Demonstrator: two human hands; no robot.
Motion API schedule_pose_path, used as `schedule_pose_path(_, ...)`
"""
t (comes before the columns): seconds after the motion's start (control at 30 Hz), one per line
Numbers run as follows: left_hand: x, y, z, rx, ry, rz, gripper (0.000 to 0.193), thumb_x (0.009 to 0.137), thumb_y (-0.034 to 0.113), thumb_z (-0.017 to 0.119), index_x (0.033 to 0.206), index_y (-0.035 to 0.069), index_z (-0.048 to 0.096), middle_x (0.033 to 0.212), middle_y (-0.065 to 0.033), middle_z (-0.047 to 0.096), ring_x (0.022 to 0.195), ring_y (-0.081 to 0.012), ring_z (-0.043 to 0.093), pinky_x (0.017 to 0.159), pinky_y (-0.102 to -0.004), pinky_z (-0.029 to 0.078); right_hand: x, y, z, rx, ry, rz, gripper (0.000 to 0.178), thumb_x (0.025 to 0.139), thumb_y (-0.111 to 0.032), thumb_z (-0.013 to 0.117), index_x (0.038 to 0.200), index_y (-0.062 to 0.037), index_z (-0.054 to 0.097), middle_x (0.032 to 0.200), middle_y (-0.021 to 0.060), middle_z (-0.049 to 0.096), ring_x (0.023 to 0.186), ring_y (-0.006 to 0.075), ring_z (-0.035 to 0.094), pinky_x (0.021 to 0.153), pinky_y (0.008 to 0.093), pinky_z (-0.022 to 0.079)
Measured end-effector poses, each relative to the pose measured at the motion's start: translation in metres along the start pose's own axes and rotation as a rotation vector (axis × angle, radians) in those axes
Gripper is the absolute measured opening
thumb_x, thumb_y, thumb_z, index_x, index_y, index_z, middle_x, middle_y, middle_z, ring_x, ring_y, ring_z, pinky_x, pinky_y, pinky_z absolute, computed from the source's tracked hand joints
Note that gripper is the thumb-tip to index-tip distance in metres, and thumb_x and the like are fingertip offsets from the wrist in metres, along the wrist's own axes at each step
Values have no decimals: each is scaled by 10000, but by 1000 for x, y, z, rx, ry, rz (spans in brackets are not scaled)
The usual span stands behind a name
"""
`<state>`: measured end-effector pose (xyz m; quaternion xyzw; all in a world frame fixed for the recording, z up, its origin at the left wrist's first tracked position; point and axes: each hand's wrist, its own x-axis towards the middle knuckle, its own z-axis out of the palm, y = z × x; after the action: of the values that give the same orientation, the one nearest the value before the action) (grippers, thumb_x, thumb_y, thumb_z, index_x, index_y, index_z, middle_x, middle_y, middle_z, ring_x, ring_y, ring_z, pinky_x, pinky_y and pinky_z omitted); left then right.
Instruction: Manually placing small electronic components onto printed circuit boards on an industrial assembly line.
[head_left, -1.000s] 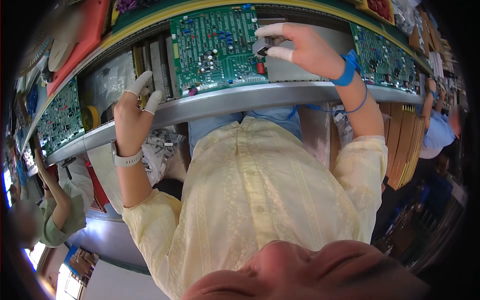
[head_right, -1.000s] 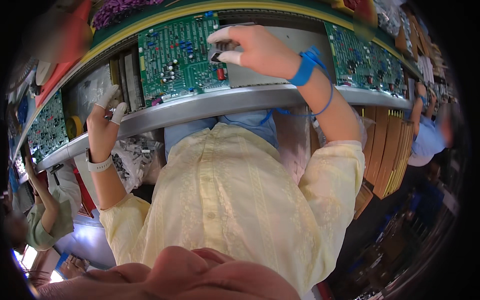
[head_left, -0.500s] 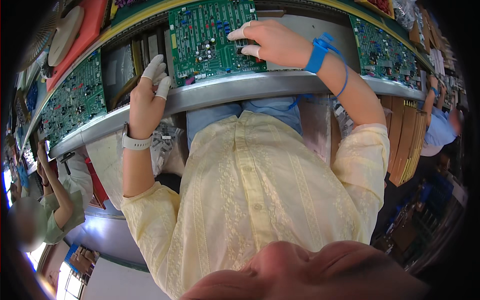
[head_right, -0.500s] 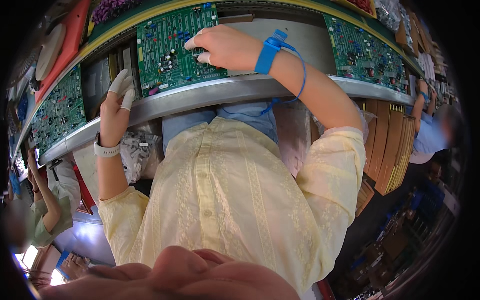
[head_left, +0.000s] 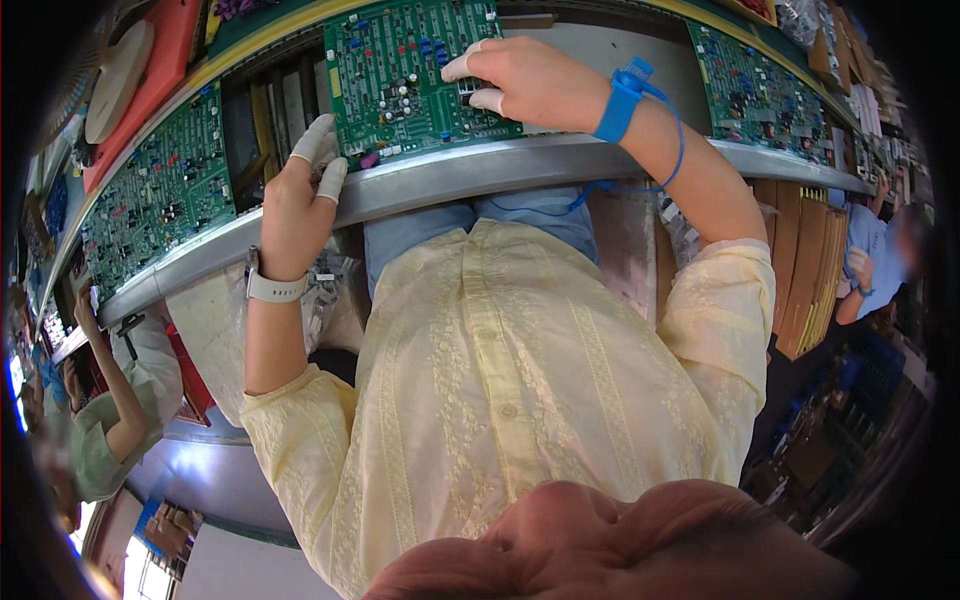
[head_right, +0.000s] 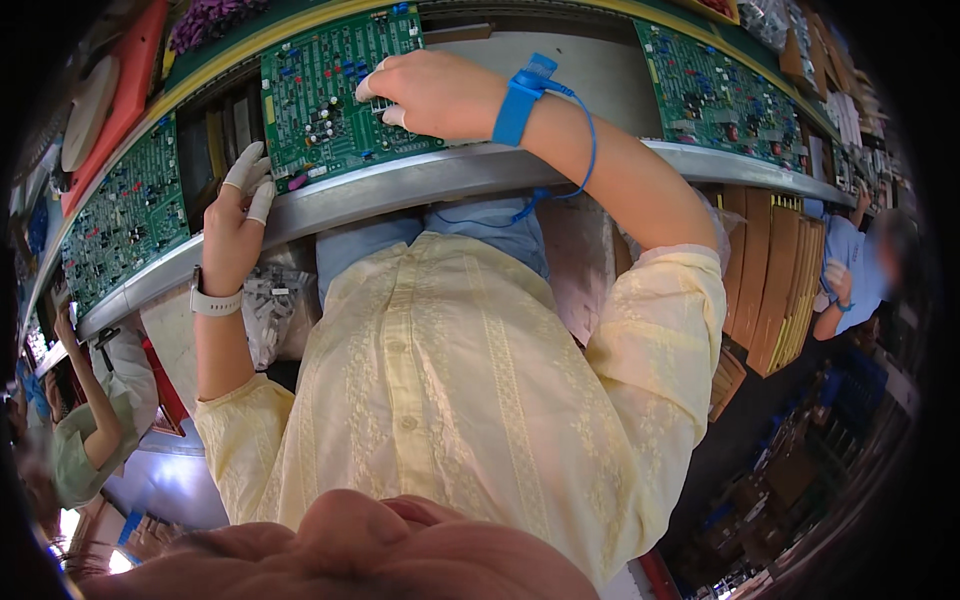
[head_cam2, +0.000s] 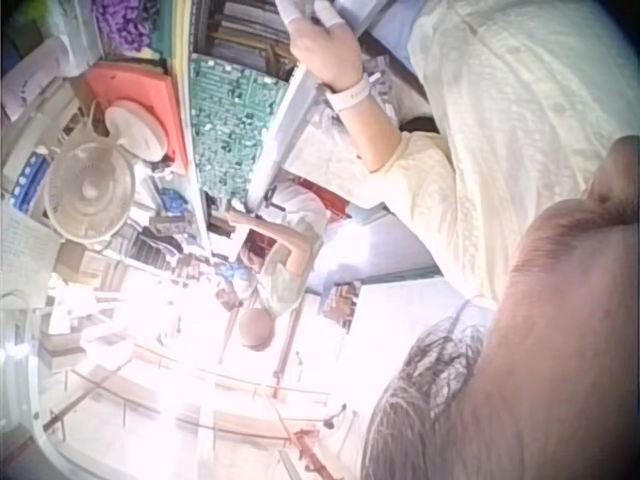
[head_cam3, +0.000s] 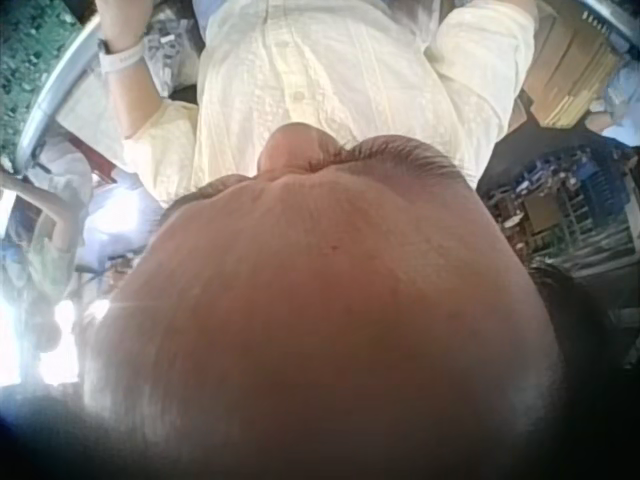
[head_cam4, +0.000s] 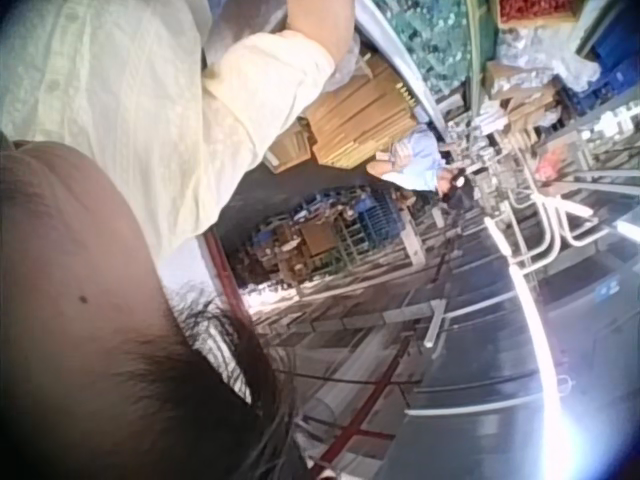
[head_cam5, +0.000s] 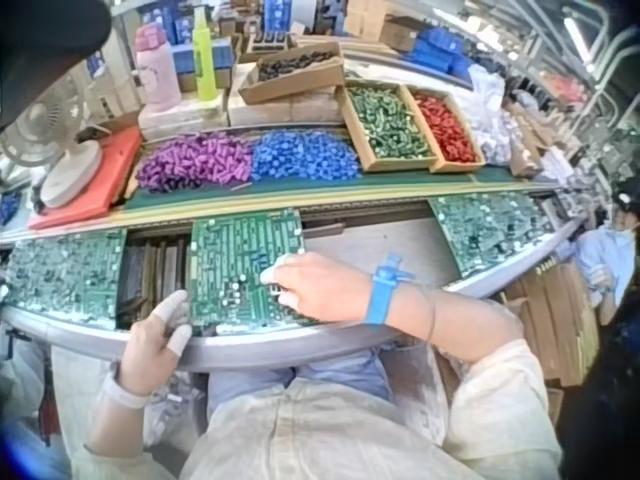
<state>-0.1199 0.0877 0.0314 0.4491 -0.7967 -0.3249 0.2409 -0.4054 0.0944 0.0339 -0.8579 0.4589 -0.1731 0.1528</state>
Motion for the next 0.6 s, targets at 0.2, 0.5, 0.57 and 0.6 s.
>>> schedule_pose_path(0.2, 3, -1, 1, 27, -19, 15, 423, 836, 53, 557, 1250, 34, 472, 1031, -197, 623, 926, -277, 630, 773, -327, 489, 2, 1, 3, -9, -35, 44, 323, 796, -121, 594, 1112, -58, 563, 986, 141, 594, 901, 313, 573, 800, 389, 468)
schedule_pose_path(0.5, 4, -8, 5, -1, -11, 7, 376, 878, 150, 533, 1234, 41, 487, 1018, -214, 618, 947, -310, 614, 809, -339, 469, 4, -6, 3, -56, 35, 55, 313, 773, -133, 618, 1076, -62, 582, 966, 107, 595, 931, 278, 555, 799, 384, 458)
schedule_pose_path(0.57, 4, -16, 8, -92, 32, 1, 351, 910, 221, 498, 1210, 38, 508, 1025, -194, 621, 981, -318, 597, 829, -337, 451, 11, -25, -6, -168, 118, -33, 302, 769, -144, 623, 1061, -70, 590, 965, 95, 594, 945, 269, 541, 808, 376, 450)
schedule_pose_path(0.6, 8, -19, 10, -183, 0, -69, 356, 913, 246, 489, 1205, 43, 514, 1046, -192, 614, 997, -321, 588, 840, -338, 444, 13, -44, -13, -161, 66, -43, 298, 764, -161, 628, 1047, -76, 595, 963, 88, 591, 948, 265, 529, 819, 372, 439)
